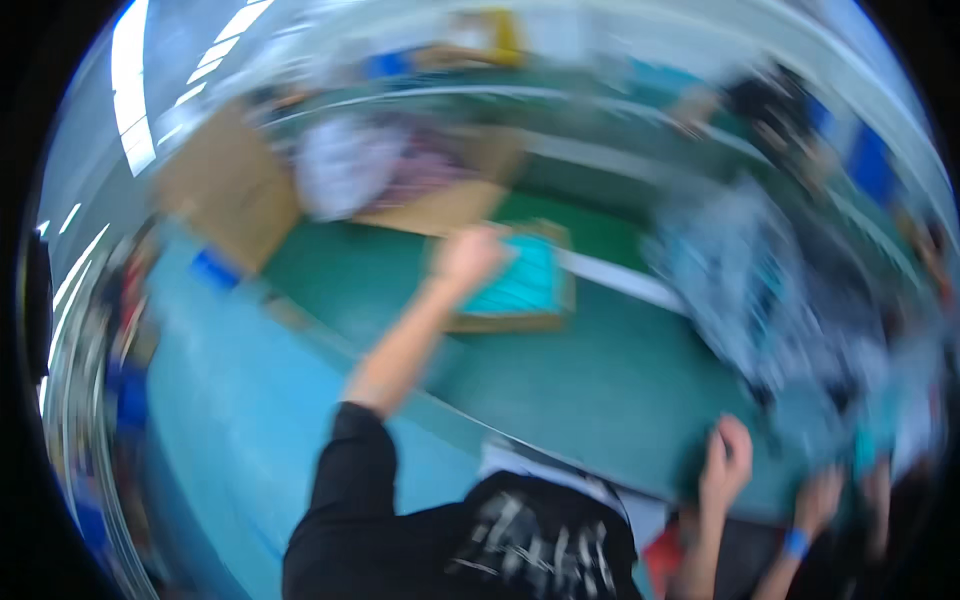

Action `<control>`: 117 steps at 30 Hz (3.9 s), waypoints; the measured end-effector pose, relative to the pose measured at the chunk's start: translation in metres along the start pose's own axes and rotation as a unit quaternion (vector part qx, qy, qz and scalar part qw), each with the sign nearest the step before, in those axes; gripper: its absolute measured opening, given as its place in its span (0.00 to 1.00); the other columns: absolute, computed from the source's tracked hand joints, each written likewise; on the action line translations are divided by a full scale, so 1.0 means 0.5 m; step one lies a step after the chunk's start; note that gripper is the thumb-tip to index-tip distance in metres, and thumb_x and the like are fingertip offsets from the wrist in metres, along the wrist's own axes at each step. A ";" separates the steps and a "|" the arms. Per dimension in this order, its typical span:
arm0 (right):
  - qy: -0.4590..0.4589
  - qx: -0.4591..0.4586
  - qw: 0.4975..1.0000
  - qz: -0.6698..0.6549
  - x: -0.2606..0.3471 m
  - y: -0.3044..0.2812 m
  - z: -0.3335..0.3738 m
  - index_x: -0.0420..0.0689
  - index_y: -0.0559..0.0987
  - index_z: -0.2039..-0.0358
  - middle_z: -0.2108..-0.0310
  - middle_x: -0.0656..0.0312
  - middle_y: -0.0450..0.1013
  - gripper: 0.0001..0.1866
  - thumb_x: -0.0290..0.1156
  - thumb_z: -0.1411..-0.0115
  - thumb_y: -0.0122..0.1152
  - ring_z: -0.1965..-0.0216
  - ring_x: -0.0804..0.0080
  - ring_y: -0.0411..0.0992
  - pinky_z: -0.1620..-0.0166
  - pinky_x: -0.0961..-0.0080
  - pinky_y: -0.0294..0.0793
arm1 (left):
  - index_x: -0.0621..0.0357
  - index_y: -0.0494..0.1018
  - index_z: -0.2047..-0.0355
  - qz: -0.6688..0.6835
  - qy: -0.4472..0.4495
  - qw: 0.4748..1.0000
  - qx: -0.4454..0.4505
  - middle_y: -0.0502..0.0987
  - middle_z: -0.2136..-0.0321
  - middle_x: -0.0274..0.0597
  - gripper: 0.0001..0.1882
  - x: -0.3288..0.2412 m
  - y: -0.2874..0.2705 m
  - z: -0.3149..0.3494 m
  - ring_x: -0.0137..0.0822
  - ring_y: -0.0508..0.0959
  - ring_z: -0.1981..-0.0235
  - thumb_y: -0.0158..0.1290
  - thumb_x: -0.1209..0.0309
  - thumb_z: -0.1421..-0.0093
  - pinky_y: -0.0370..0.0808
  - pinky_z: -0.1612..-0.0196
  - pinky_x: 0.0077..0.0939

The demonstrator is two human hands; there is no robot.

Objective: Assemble teal plastic components with black metal clips at a factory workbench.

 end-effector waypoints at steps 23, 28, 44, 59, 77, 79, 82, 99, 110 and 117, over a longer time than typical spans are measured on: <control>-0.025 0.027 0.909 0.414 -0.158 -0.031 -0.194 0.42 0.71 0.36 0.32 0.41 0.59 0.40 0.56 0.41 0.66 0.32 0.38 0.54 0.31 0.46 0.52 | 0.57 0.80 0.66 0.273 0.289 0.918 0.012 0.80 0.70 0.46 0.07 -0.410 0.030 0.080 0.46 0.81 0.70 0.61 0.74 0.47 0.79 0.65 0.35; -0.042 0.082 0.919 0.382 -0.126 -0.009 -0.164 0.43 0.75 0.40 0.35 0.47 0.65 0.29 0.44 0.37 0.63 0.33 0.43 0.60 0.32 0.52 0.56 | 0.52 0.78 0.68 0.200 0.270 0.940 0.059 0.72 0.77 0.45 0.06 -0.426 0.131 0.072 0.48 0.78 0.76 0.60 0.69 0.47 0.76 0.73 0.44; -0.171 0.171 0.937 0.251 -0.023 0.124 -0.130 0.43 0.74 0.42 0.35 0.50 0.64 0.27 0.36 0.41 0.67 0.32 0.45 0.59 0.31 0.51 0.58 | 0.52 0.83 0.55 0.244 0.262 0.932 0.056 0.78 0.51 0.47 0.15 -0.364 0.115 0.064 0.49 0.75 0.47 0.61 0.64 0.42 0.71 0.42 0.41; -0.186 0.191 0.955 0.128 0.067 0.127 -0.071 0.40 0.80 0.53 0.50 0.56 0.74 0.17 0.24 0.45 0.69 0.47 0.54 0.71 0.44 0.60 0.71 | 0.63 0.80 0.59 0.422 0.381 0.802 0.181 0.82 0.56 0.46 0.12 -0.415 0.080 0.239 0.50 0.81 0.48 0.57 0.83 0.44 0.75 0.43 0.45; -0.029 0.047 0.970 0.238 0.047 0.057 -0.065 0.42 0.83 0.59 0.58 0.57 0.76 0.11 0.26 0.43 0.69 0.53 0.59 0.72 0.49 0.66 0.73 | 0.61 0.76 0.66 0.287 0.403 0.855 0.156 0.70 0.68 0.43 0.10 -0.432 0.100 0.172 0.45 0.69 0.60 0.58 0.80 0.50 0.68 0.57 0.36; -0.024 0.050 0.965 0.255 0.047 0.049 -0.060 0.42 0.83 0.59 0.58 0.57 0.76 0.11 0.26 0.44 0.70 0.53 0.59 0.72 0.49 0.66 0.72 | 0.61 0.74 0.68 0.308 0.396 0.854 0.137 0.69 0.70 0.43 0.08 -0.439 0.104 0.179 0.45 0.69 0.62 0.58 0.80 0.51 0.68 0.59 0.37; -0.023 0.057 0.958 0.279 0.045 0.050 -0.052 0.42 0.83 0.58 0.60 0.57 0.76 0.13 0.27 0.44 0.70 0.54 0.59 0.72 0.49 0.66 0.71 | 0.60 0.72 0.71 0.323 0.395 0.853 0.104 0.67 0.72 0.42 0.07 -0.444 0.105 0.205 0.44 0.69 0.64 0.59 0.79 0.51 0.68 0.61 0.37; 0.004 0.100 0.983 0.153 0.063 0.058 -0.008 0.40 0.80 0.51 0.56 0.55 0.76 0.19 0.21 0.45 0.69 0.58 0.66 0.74 0.56 0.72 0.76 | 0.60 0.78 0.62 0.406 0.374 0.815 0.178 0.72 0.69 0.39 0.16 -0.436 0.099 0.240 0.42 0.72 0.62 0.67 0.76 0.52 0.69 0.60 0.36; -0.015 0.184 0.958 0.218 0.078 0.065 -0.002 0.38 0.81 0.61 0.62 0.56 0.74 0.13 0.25 0.46 0.71 0.57 0.58 0.74 0.54 0.66 0.76 | 0.61 0.78 0.60 0.385 0.371 0.837 0.115 0.74 0.67 0.43 0.15 -0.544 0.136 0.191 0.46 0.74 0.62 0.66 0.71 0.47 0.72 0.56 0.38; 0.017 0.168 0.967 0.189 0.073 0.037 0.019 0.40 0.83 0.61 0.64 0.56 0.72 0.13 0.26 0.48 0.71 0.58 0.55 0.71 0.54 0.62 0.73 | 0.60 0.76 0.70 0.399 0.405 0.813 0.126 0.73 0.70 0.44 0.05 -0.500 0.119 0.145 0.46 0.73 0.61 0.61 0.77 0.48 0.72 0.56 0.38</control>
Point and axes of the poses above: each hand's wrist, its own z-axis away from the middle knuckle, its own y-axis out of the palm, x = y × z, the point moved 1 cm from there along -z, towards the middle knuckle
